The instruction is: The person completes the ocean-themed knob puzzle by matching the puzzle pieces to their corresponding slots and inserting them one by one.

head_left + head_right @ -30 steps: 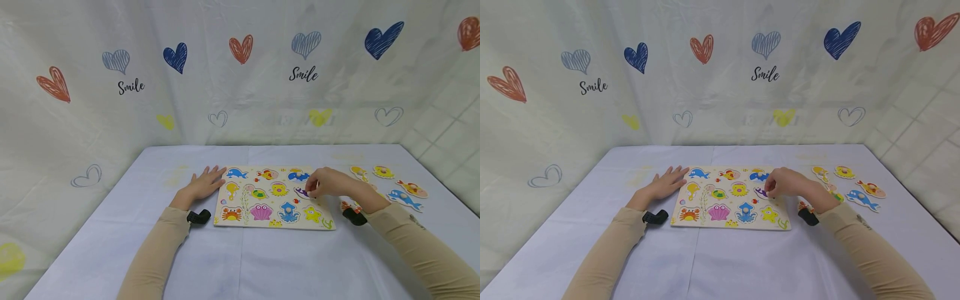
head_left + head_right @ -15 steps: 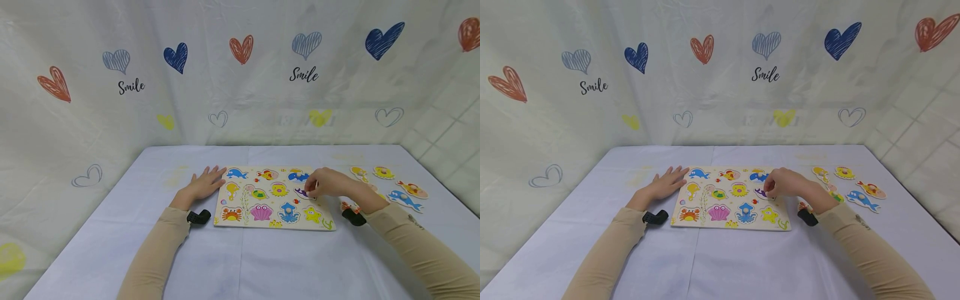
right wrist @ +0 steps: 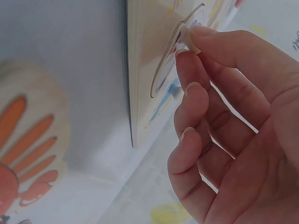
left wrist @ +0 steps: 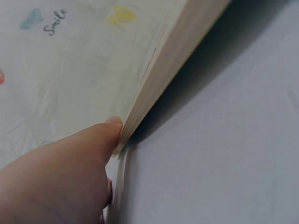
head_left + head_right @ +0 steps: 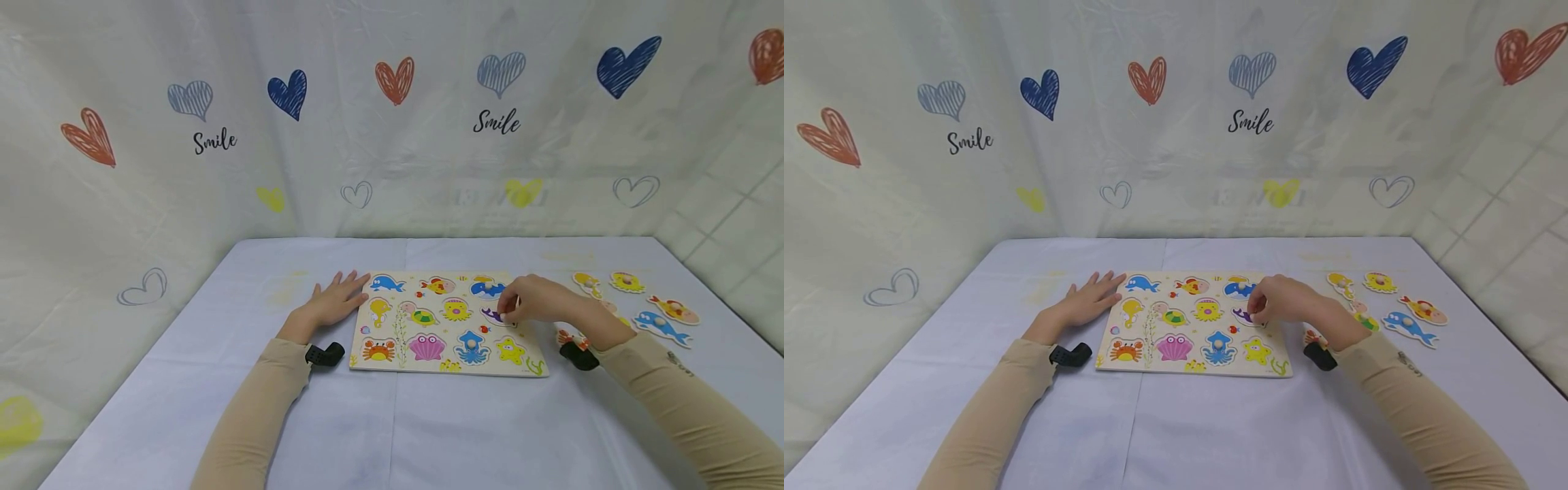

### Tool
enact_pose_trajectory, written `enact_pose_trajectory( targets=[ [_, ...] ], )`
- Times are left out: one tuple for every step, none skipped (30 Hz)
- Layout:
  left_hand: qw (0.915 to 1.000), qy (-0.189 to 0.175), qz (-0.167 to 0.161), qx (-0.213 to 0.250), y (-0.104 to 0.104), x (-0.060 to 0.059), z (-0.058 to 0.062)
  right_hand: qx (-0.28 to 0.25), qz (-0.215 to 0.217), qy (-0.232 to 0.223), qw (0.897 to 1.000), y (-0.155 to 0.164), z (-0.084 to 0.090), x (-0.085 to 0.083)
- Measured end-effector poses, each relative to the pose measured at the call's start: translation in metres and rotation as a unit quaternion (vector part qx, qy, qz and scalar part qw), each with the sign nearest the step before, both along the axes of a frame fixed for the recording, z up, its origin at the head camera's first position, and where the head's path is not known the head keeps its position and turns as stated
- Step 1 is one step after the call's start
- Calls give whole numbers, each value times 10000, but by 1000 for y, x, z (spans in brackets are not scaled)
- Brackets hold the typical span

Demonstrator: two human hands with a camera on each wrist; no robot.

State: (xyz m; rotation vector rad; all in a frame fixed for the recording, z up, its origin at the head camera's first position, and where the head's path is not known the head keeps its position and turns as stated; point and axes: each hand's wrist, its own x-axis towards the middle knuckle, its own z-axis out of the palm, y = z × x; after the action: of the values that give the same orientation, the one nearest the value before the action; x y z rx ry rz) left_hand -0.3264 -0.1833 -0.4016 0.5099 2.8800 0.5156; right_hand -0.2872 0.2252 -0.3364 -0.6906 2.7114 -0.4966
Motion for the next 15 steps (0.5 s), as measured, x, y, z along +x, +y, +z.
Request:
enact_pose_trajectory(
  targets=[
    [10000,-4,0,-2,0,0,0,2,1,4,10000,0,0,0],
    [10000,-8,3,-4,0,0,0,6,1,9,10000,0,0,0],
    [10000,-13,4,-8,0,0,0,6,-1,12,10000,0,0,0],
    [10000,-17,8,-10,0,0,1,6,2,19,10000,0,-1,0],
    [10000,-18,8,-10,0,0,1,11,-2,27,10000,0,-1,0],
    [10000,-15,12,-10,0,0,1,13,-6,30,10000,0,-1,0],
    [10000,-11,13,-12,0,0,1,17,-33,28,10000,0,-1,0],
    [10000,-5,12,-18,0,0,0,19,-55,24,10000,0,-1,0],
    [10000,0,10,-24,0,-1,0,15,-83,18,10000,0,-1,0],
    [10000,3,10,-22,0,-1,0,9,-113,14,9999,0,-1,0],
    [10000,7,6,-23,0,-1,0,1,-154,5,9999,0,-1,0],
    [10000,13,4,-25,0,-1,0,-18,-186,2,9998,0,-1,1],
    [10000,15,3,-24,0,-1,0,-36,-207,16,9998,1,-1,1],
    [10000,17,3,-20,0,-1,0,-80,-202,40,9998,2,0,2],
    [10000,16,6,-12,0,-1,0,-135,-199,67,9997,3,0,2]
  ],
)
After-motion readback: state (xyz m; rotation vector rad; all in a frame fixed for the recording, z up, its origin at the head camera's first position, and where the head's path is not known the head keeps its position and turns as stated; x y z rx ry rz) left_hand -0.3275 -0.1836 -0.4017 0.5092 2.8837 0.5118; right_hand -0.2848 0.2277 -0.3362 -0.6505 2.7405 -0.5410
